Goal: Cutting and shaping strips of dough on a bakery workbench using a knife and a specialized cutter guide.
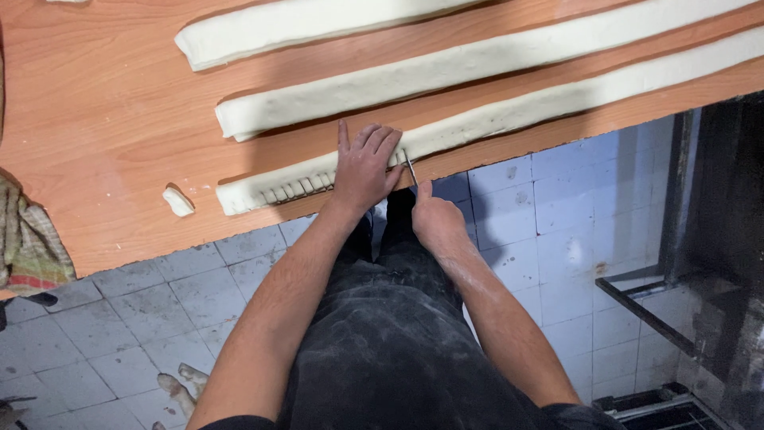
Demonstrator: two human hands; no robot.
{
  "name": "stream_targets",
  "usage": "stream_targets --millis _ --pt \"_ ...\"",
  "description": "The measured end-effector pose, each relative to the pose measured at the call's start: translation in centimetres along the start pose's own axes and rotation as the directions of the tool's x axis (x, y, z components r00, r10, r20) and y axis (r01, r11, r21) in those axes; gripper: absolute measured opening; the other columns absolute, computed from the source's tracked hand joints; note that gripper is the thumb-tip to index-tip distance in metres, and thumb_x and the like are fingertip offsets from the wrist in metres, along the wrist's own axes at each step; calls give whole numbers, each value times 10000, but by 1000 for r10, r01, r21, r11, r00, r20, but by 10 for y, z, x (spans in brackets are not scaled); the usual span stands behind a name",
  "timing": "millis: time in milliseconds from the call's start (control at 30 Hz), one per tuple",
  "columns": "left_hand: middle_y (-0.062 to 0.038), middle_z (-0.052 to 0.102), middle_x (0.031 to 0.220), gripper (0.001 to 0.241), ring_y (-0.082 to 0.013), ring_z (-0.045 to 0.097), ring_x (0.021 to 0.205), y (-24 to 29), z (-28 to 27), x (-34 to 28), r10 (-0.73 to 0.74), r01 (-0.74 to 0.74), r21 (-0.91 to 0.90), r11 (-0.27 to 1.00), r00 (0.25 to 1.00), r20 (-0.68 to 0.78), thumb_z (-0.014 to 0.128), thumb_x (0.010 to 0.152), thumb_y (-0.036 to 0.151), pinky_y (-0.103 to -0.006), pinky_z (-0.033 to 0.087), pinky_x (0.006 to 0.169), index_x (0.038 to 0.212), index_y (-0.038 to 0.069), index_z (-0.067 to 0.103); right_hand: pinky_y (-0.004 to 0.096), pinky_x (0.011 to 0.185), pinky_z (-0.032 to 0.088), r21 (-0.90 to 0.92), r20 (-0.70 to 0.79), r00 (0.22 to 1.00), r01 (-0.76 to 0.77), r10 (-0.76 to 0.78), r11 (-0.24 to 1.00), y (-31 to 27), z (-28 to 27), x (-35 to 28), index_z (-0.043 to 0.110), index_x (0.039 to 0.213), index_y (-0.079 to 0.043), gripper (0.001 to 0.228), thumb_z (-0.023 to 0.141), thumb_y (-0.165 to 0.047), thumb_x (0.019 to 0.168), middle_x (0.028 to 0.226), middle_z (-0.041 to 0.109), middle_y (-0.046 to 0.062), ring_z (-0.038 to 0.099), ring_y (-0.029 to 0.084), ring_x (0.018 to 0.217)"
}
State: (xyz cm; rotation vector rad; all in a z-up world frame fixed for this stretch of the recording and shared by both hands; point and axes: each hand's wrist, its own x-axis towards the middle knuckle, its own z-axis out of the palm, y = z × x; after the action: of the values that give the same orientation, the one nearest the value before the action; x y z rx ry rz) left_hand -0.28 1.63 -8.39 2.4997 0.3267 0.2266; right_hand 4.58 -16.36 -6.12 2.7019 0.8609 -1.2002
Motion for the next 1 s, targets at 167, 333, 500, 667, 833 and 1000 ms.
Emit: stream_targets --millis 167,333,500,667,833,1000 --pt "-58 619 1344 624 -274 519 1345 2 2 -1 6 -6 14 1000 1000 3 812 809 271 -744 154 1201 1380 125 606 588 779 546 74 34 998 -56 53 996 22 20 -13 476 1251 90 361 355 -220 1111 901 703 304 706 485 846" --pt "-83 603 1347 696 -295 506 1340 15 -8 5 -2 3 -27 1000 999 46 834 756 306 -753 131 1181 1374 94 596 591 759 546 27 60 998 -28 26 999 11 -28 -41 449 1259 63 380 451 -222 1008 861 709 287 705 483 835" --pt "-81 605 1340 703 -296 505 1342 11 11 11 3 -2 -18 1000 1000 25 849 769 358 -742 128 1195 1373 99 599 574 700 557 37 1 1000 -14 14 999 13 -38 -23 435 1260 78 392 469 -228 1017 815 708 275 707 466 790" --pt "-59 614 1338 655 -272 514 1345 14 14 12 0 0 -5 1000 1000 22 839 796 335 -726 139 1215 1371 119 608 564 670 560 10 -19 999 33 -33 999 15 -38 -21 412 1303 99 430 469 -215 1014 800 708 266 709 455 761" --pt "-50 615 1329 631 -263 517 1343 13 11 11 7 -7 6 1000 1000 15 830 818 319 -725 142 1218 1376 123 609 564 700 558 -1 28 999 16 -16 1000 12 -39 -19 427 1311 82 414 459 -214 1023 825 715 264 711 455 791" --pt "-56 612 1329 599 -266 521 1336 15 6 15 -2 2 -33 999 1000 -3 820 820 282 -725 148 1224 1357 118 611 588 764 554 42 79 997 -30 27 999 22 -15 12 411 1353 84 406 357 -198 1067 950 711 307 702 482 888"
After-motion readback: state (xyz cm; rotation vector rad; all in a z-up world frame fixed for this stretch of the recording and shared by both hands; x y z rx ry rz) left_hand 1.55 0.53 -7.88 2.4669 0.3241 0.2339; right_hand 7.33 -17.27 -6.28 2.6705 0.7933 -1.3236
